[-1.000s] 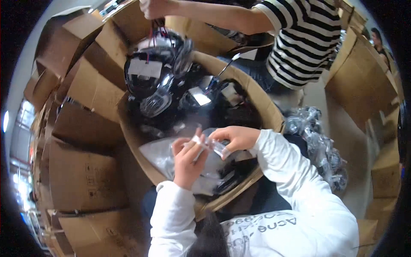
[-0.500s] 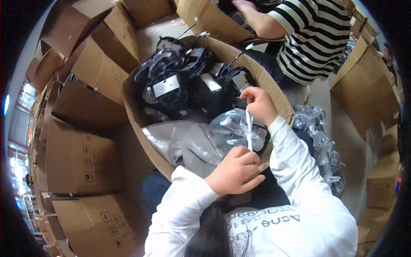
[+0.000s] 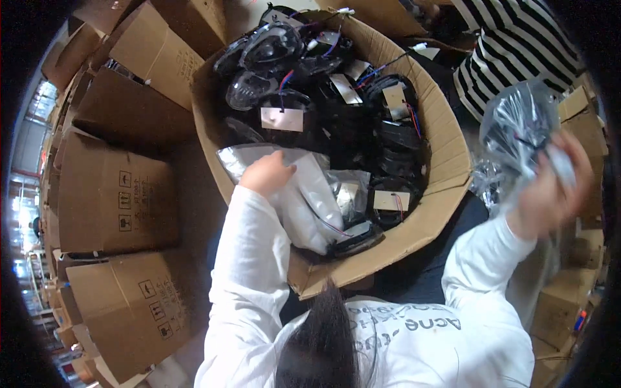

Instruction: The person packs various plastic components by hand, placing them into individual plastic bags, then putting the bagged components into a large cardboard box.

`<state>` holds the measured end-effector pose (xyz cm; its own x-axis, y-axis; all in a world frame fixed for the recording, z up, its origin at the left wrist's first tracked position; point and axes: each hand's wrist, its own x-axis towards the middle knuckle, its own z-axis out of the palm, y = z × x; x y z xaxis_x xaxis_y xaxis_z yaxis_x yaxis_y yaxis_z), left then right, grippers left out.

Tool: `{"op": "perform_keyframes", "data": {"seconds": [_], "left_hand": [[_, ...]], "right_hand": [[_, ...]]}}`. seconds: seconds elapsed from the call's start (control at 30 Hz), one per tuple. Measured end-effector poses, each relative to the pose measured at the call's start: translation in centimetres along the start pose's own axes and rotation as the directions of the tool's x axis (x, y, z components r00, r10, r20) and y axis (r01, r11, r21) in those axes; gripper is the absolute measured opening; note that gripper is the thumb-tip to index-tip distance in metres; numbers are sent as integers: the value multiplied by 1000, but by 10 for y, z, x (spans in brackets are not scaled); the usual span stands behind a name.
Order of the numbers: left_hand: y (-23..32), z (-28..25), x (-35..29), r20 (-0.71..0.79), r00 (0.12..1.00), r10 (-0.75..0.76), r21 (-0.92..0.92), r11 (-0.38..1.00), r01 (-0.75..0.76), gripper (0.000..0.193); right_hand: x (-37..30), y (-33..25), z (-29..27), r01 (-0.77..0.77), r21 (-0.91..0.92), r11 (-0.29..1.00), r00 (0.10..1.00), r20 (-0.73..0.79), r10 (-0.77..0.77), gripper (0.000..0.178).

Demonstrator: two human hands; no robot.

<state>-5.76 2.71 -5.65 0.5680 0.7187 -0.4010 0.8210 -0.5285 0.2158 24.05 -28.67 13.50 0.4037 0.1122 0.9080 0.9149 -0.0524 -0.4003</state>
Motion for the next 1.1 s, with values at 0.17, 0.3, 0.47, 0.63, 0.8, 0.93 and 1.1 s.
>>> {"op": "perform_keyframes", "data": {"seconds": [0.17, 0.3, 0.47, 0.63, 0.8, 0.93, 1.1], "left_hand": [[21, -2, -2, 220, 974, 58, -36, 998, -51, 67], [-8, 7, 7, 137, 983, 120, 21, 992, -124, 53], [10, 2, 4, 141, 987, 78, -29, 997, -74, 37], [10, -2, -13, 4, 996, 93, -219, 972, -90, 32], [40, -36, -59, 6, 993, 114, -419, 902, -101, 45], [42, -61, -88, -98, 971, 220, -635, 737, -231, 43], [28, -67, -114, -740, 668, -80, -644, -202, -737, 18]], "right_hand": [[-37, 117, 51, -315, -404, 858, 621, 597, 509, 37], [-101, 221, 50, -308, -740, 598, -4, 629, 777, 36], [-109, 236, 54, -597, -603, 529, 12, 653, 757, 38], [-117, 242, 60, -635, -501, 588, 36, 741, 671, 38], [-119, 243, 60, -570, -580, 582, 8, 705, 709, 38], [-121, 240, 68, -732, -555, 394, -129, 681, 721, 35], [-136, 240, 72, -916, -395, 66, -275, 740, 614, 33]]}}
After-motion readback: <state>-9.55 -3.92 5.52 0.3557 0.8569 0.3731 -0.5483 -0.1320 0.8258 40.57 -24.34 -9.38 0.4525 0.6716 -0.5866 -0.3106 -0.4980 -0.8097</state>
